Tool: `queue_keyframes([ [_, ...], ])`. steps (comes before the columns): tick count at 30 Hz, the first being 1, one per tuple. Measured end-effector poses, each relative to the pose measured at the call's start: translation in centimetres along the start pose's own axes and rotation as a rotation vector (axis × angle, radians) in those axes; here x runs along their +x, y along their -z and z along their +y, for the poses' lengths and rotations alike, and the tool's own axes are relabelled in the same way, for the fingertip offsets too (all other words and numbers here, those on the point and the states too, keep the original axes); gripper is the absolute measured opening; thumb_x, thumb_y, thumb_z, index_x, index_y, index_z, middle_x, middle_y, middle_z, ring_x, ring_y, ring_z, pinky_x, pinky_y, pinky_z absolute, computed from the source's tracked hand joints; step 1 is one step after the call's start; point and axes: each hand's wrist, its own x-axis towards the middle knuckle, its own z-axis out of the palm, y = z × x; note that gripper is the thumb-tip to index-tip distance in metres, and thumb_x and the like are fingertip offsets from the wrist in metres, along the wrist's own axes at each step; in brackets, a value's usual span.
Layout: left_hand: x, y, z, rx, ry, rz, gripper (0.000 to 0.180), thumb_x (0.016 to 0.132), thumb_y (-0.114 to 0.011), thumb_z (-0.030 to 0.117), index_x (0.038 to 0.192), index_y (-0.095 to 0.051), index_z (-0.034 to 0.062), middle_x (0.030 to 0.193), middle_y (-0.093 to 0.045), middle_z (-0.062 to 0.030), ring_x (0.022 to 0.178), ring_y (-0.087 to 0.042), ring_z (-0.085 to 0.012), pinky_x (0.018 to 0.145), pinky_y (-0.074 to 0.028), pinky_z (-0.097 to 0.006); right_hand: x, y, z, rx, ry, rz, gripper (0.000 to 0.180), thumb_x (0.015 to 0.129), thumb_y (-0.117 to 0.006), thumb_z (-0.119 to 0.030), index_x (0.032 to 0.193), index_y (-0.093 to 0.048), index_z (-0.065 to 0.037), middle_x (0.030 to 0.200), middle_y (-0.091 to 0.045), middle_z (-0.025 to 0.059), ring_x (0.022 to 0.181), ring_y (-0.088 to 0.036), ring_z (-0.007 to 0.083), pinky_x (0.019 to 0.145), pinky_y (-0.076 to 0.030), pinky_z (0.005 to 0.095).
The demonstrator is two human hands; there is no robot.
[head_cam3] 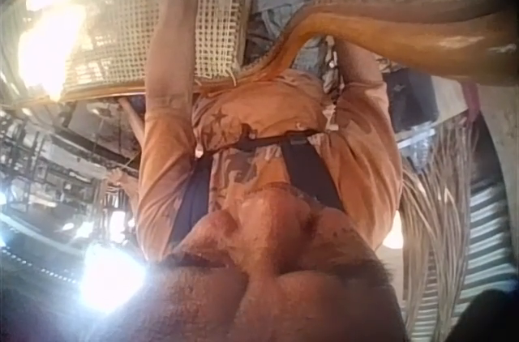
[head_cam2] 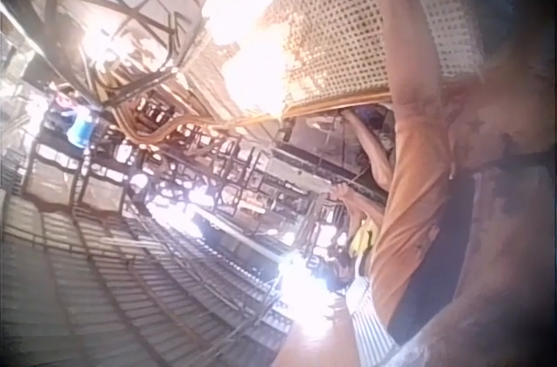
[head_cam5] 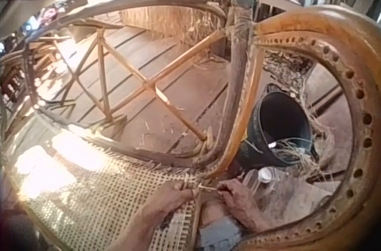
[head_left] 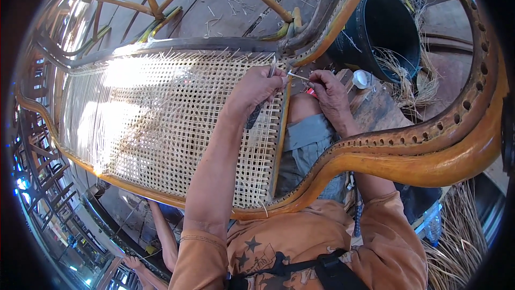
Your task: Repairing the seat of a rattan chair by weaving cane strips through the frame.
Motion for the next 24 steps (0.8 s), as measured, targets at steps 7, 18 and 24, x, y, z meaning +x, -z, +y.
queue_keyframes([
  [7,0.5,0.3,-0.4,0.024,-0.016,-0.012,0.009,0.081,-0.06,0.011,0.082,-0.061,0.0023,0.066,-0.055,0.0007,0.052,-0.046,-0.0062,0.047,-0.037,-0.021,0.2,-0.5,1.1,0.184,-0.044,0.089,0.013,0.082,-0.059,-0.001,0.095,-0.056,-0.003,0.086,-0.054,0.0065,0.076,-0.055,0.016,0.067,-0.045,0.0265],
  [18,0.5,0.5,-0.6,0.02,0.003,-0.015,0.011,0.08,-0.06,0.011,0.086,-0.062,0.0015,0.066,-0.055,0.0002,0.051,-0.046,-0.0065,0.045,-0.036,-0.021,-0.2,-0.5,1.3,0.21,-0.109,-0.035,0.011,0.084,-0.057,-0.003,0.095,-0.058,-0.003,0.084,-0.057,0.0048,0.073,-0.052,0.0112,0.066,-0.044,0.0242],
  [24,0.3,0.4,-0.1,0.021,-0.02,-0.029,0.015,0.079,-0.064,0.013,0.087,-0.062,0.0006,0.067,-0.056,-0.0008,0.051,-0.047,-0.0064,0.045,-0.037,-0.021,-0.3,-0.3,1.9,0.189,-0.123,0.014,0.01,0.086,-0.055,-0.005,0.096,-0.058,-0.003,0.08,-0.056,0.0031,0.071,-0.052,0.0095,0.065,-0.044,0.0235],
])
